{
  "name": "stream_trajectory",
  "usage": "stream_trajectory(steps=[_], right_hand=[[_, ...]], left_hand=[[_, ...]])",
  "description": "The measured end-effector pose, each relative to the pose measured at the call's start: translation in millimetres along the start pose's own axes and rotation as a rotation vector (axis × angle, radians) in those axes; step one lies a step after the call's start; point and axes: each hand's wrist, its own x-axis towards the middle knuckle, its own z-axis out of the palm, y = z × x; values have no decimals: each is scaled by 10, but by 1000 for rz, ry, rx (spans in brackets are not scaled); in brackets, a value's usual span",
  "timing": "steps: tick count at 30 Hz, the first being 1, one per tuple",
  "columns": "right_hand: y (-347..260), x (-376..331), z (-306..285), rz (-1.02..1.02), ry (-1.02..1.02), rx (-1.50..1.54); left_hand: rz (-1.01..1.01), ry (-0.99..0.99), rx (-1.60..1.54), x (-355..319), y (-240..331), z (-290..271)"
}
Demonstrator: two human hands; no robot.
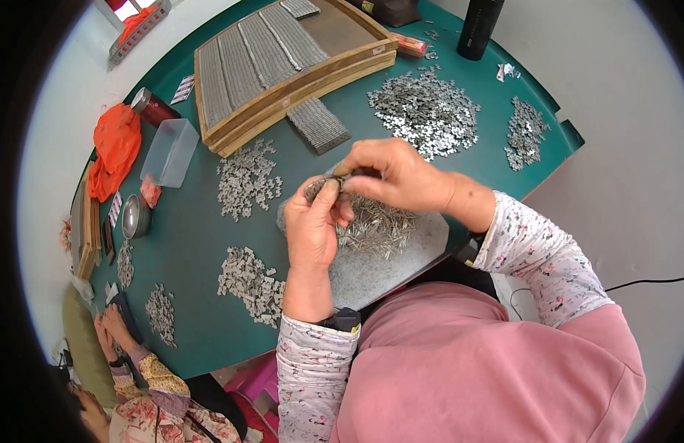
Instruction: Sorting and inspecting small metal components on a workbench.
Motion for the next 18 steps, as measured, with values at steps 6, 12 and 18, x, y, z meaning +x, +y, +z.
stream_trajectory(steps=[6,12,18], right_hand=[[194,-115,-181,229,-128,-355],[207,-197,-22,245,-188,-553],[177,-186,102,220,-241,-649]], left_hand=[[24,144,108,7,38,13],[-28,144,74,29,28,-17],[-43,139,65,27,34,-3]])
